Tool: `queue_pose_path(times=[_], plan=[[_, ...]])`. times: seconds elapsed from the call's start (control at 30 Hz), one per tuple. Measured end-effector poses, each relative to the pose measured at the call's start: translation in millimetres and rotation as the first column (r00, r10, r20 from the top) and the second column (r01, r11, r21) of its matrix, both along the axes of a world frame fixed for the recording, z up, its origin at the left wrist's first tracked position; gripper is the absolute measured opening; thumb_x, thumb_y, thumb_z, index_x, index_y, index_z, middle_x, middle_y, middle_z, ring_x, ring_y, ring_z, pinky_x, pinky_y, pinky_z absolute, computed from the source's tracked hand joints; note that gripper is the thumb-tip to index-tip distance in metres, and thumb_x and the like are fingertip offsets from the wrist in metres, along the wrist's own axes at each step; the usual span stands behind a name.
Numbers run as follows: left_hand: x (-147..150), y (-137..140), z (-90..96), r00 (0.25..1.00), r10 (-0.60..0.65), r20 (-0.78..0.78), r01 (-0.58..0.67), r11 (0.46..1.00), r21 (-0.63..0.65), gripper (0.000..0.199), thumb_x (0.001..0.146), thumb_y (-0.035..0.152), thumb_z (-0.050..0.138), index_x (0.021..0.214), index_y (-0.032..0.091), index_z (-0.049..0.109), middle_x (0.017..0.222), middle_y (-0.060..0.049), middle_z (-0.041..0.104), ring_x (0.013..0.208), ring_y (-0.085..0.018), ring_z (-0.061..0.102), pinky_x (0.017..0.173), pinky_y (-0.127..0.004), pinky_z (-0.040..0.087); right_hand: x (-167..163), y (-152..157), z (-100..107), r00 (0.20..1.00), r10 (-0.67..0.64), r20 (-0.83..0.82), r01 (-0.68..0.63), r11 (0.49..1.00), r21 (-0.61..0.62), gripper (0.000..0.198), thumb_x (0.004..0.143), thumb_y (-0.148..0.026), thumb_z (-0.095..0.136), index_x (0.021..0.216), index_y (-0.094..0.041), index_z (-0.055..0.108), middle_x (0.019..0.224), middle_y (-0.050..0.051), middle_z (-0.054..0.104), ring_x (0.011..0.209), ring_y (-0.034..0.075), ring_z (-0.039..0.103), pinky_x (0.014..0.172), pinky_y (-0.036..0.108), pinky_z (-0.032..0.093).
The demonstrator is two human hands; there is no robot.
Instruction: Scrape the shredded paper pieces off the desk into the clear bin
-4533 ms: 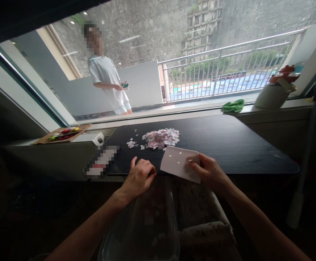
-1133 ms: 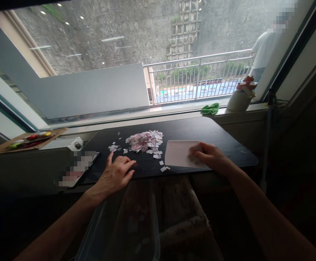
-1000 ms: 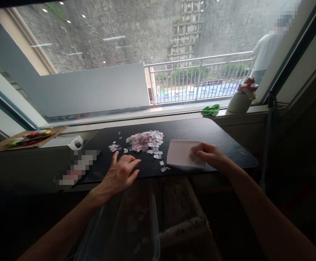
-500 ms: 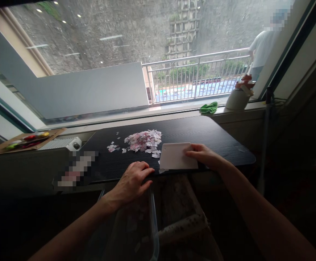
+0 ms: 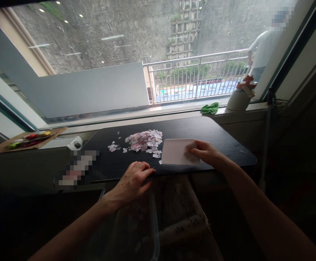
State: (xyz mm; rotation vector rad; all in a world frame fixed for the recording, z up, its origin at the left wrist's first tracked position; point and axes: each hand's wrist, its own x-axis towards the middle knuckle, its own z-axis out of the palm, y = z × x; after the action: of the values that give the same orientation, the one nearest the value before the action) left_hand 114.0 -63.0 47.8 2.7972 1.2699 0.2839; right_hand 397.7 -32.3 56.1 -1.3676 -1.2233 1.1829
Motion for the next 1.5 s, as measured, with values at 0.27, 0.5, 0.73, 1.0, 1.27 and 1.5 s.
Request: queue_pose_path(times=[0.27, 0.5, 0.73, 1.0, 1.27, 1.5], plan=[[-1, -3, 3.4, 0.999, 0.039, -0.024, -0.040, 0.999, -0.023, 0.028, 0.083, 0.022, 0.061, 0.111, 0.021, 0.063, 0.110, -0.007, 0.061, 0.108, -0.023, 0.055, 0.112, -0.054, 0.027, -6, 12, -3, 0.997, 0.046, 0.063, -0.046, 0.999, -0.006, 0.015, 0.063, -0.020, 0.074, 0.078, -0.017, 0.071, 0.073, 0.002, 0.074, 0.063, 0.015, 0.066, 0.055, 0.023, 0.052], [-2, -4, 3.1, 0.998, 0.042, -0.042, -0.042, 0.999, -0.006, 0.025, 0.084, 0.023, 0.060, 0.110, 0.023, 0.063, 0.109, -0.006, 0.061, 0.107, -0.023, 0.055, 0.113, -0.061, 0.018, -1, 8, 5, 0.998, 0.011, 0.055, -0.007, 0.997, -0.081, 0.011, 0.063, -0.016, 0.072, 0.073, -0.017, 0.071, 0.070, 0.001, 0.072, 0.061, 0.013, 0.063, 0.055, 0.022, 0.049], [-2, -4, 4.4, 0.998, 0.024, -0.061, -0.024, 1.000, 0.001, 0.027, 0.083, 0.022, 0.061, 0.111, 0.022, 0.062, 0.110, -0.007, 0.061, 0.108, -0.024, 0.055, 0.113, -0.062, 0.017, 1, 11, -3, 0.995, 0.095, 0.011, -0.092, 0.983, -0.159, 0.020, 0.057, -0.023, 0.078, 0.075, -0.017, 0.072, 0.073, 0.001, 0.073, 0.063, 0.014, 0.063, 0.059, 0.024, 0.049], [-2, -3, 4.9, 0.998, 0.024, -0.059, -0.025, 1.000, -0.008, 0.026, 0.083, 0.022, 0.061, 0.109, 0.022, 0.063, 0.109, -0.006, 0.061, 0.107, -0.024, 0.055, 0.113, -0.062, 0.017, 5, 6, -4, 0.991, 0.134, -0.025, -0.136, 0.974, -0.181, 0.025, 0.054, -0.026, 0.080, 0.077, -0.017, 0.072, 0.075, 0.002, 0.074, 0.066, 0.016, 0.066, 0.063, 0.027, 0.051], [-8, -5, 13.1, 0.999, 0.040, -0.029, -0.042, 0.997, -0.069, 0.030, 0.082, 0.021, 0.063, 0.112, 0.021, 0.062, 0.112, -0.007, 0.062, 0.111, -0.024, 0.055, 0.114, -0.062, 0.015, 12, -7, 3, 0.996, 0.089, 0.017, -0.086, 0.989, -0.123, 0.028, 0.053, -0.029, 0.081, 0.077, -0.018, 0.074, 0.077, 0.003, 0.075, 0.066, 0.017, 0.067, 0.061, 0.026, 0.053], [-56, 10, 18.2, 0.959, 0.283, 0.024, -0.282, 0.959, -0.034, 0.027, 0.085, 0.020, 0.057, 0.111, 0.021, 0.064, 0.110, -0.005, 0.063, 0.108, -0.023, 0.057, 0.112, -0.062, 0.018, -31, 11, -17, 0.999, 0.000, 0.048, -0.003, 0.998, 0.064, 0.019, 0.061, -0.029, 0.074, 0.076, -0.019, 0.072, 0.075, 0.003, 0.075, 0.065, 0.018, 0.068, 0.057, 0.026, 0.055]])
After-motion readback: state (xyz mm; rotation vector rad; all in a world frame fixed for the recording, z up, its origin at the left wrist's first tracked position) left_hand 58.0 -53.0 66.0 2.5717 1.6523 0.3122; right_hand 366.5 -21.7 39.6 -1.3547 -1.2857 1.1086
